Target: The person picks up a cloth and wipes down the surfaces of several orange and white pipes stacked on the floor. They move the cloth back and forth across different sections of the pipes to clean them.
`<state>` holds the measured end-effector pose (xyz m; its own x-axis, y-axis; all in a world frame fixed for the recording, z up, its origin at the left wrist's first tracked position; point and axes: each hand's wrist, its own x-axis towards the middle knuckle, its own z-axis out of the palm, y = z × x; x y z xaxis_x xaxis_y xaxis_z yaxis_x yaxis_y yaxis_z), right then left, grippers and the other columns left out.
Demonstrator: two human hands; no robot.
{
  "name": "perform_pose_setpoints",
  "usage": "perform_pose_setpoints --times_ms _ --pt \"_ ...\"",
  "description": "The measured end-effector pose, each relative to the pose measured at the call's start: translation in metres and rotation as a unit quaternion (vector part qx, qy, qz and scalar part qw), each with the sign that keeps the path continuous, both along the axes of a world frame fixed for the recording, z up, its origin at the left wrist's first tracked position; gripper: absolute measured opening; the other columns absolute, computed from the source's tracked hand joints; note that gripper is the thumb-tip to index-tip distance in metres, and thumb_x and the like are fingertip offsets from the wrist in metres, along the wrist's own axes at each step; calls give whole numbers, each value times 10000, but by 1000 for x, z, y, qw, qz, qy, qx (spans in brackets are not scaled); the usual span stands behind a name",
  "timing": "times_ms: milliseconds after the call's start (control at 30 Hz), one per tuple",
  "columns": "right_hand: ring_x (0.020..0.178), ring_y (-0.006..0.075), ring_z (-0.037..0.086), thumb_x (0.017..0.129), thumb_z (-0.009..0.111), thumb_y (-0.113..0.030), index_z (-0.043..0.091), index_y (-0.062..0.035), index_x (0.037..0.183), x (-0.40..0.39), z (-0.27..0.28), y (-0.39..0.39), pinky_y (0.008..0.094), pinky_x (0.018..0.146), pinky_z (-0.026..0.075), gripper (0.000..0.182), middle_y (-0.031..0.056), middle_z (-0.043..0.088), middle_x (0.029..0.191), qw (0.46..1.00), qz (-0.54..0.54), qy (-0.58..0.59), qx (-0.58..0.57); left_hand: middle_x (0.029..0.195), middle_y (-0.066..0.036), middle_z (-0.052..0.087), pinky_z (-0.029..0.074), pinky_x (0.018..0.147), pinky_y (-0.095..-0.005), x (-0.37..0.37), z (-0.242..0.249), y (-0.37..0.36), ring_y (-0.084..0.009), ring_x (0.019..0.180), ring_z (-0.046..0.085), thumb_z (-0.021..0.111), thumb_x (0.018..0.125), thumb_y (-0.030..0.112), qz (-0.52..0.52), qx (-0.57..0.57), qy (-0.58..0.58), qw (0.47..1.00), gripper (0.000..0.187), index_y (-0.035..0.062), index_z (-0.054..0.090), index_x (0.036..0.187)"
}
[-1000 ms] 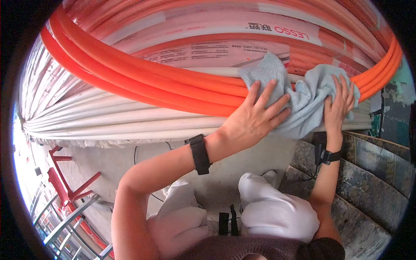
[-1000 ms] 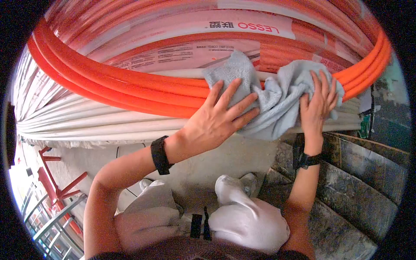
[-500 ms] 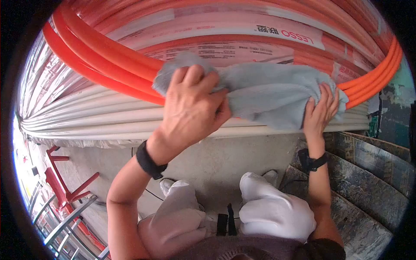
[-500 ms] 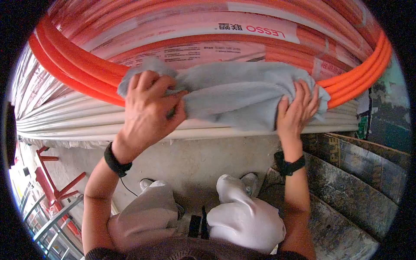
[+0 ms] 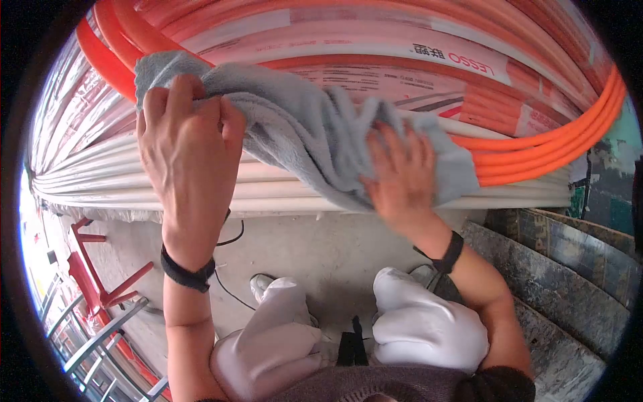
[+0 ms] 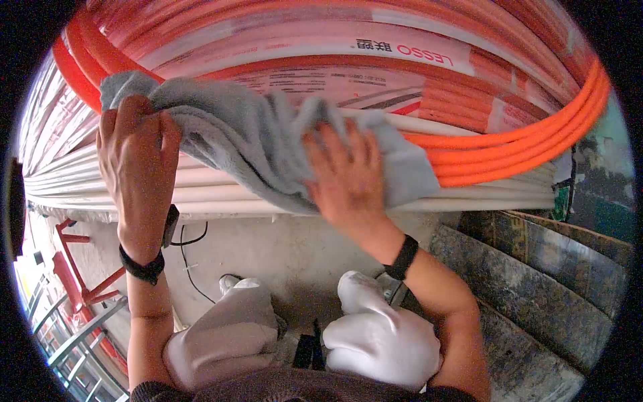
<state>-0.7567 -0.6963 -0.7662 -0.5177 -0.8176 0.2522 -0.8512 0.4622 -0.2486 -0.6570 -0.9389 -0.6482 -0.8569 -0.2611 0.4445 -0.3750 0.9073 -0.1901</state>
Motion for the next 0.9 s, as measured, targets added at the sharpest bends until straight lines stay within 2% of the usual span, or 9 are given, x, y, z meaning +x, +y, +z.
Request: perform_pose_setpoints --times_ms 67,133,200,367,467,600,633,833,900 --pt "1390 448 347 718 802 -265 502 -86 1414 3 -2 -18 606 1135 276 779 157 423 1495 999 48 -3 -12 1048 -42 644 441 896 -420 -8 -10 2 -272 995 554 710 823 197 -25 -18 26 999 175 73 760 937" --pt "1385 446 355 686 829 -260 516 -94 1399 5 2 -28 602 1123 300 797 153 416 1500 998 54 -2 -17 1183 -68 602 410 951 -442 -10 -40 12 -283 1115 536 727 843 242 -76 56 -7 996 328 112 717 1144" --pt "1385 441 358 656 852 -255 530 -105 1384 2 3 -26 597 1115 318 810 146 405 1510 998 64 -2 -22 1217 -81 582 387 983 -481 -16 -62 26 -283 1171 524 728 842 221 -37 7 -6 999 378 112 685 1201" --pt "1412 421 341 596 886 -266 560 -147 1367 -7 -11 -2 593 1103 338 845 109 394 1527 996 82 11 -34 1290 -80 554 345 1039 -545 -14 -79 42 -287 1244 495 744 813 273 -91 51 -14 994 539 133 609 1316" --pt "1392 396 381 698 825 -322 550 -196 1414 -18 -9 26 571 1114 354 777 76 410 1539 997 69 16 -1 1394 -109 506 295 1112 -570 -15 -85 68 -325 1307 456 766 781 259 -125 129 -47 983 645 155 565 1385" --pt "1409 371 371 713 796 -421 540 -191 1436 -38 -3 67 557 1130 319 801 50 416 1545 999 2 20 34 1436 -162 460 309 1100 -613 -22 -95 106 -376 1315 439 800 732 315 -178 183 -78 964 760 153 526 1423" --pt "1416 377 362 779 717 -484 542 -153 1426 -46 -4 79 560 1141 289 747 61 451 1516 999 -7 28 25 1443 -175 452 315 1095 -622 -25 -99 115 -387 1313 436 808 721 329 -194 193 -80 958 790 152 515 1432" --pt "1408 378 368 903 566 -430 576 -100 1367 -89 0 131 562 1160 241 569 85 492 1466 994 -89 60 31 1448 -200 477 369 1094 -564 -47 -108 150 -402 1336 449 762 784 291 -347 227 -77 907 765 119 460 1465" --pt "1410 371 368 926 540 -412 580 -102 1362 -105 -1 144 555 1168 229 536 89 498 1457 990 -113 84 30 1432 -195 503 378 1098 -539 -54 -106 150 -377 1350 454 740 816 275 -369 297 -69 878 725 97 459 1460"
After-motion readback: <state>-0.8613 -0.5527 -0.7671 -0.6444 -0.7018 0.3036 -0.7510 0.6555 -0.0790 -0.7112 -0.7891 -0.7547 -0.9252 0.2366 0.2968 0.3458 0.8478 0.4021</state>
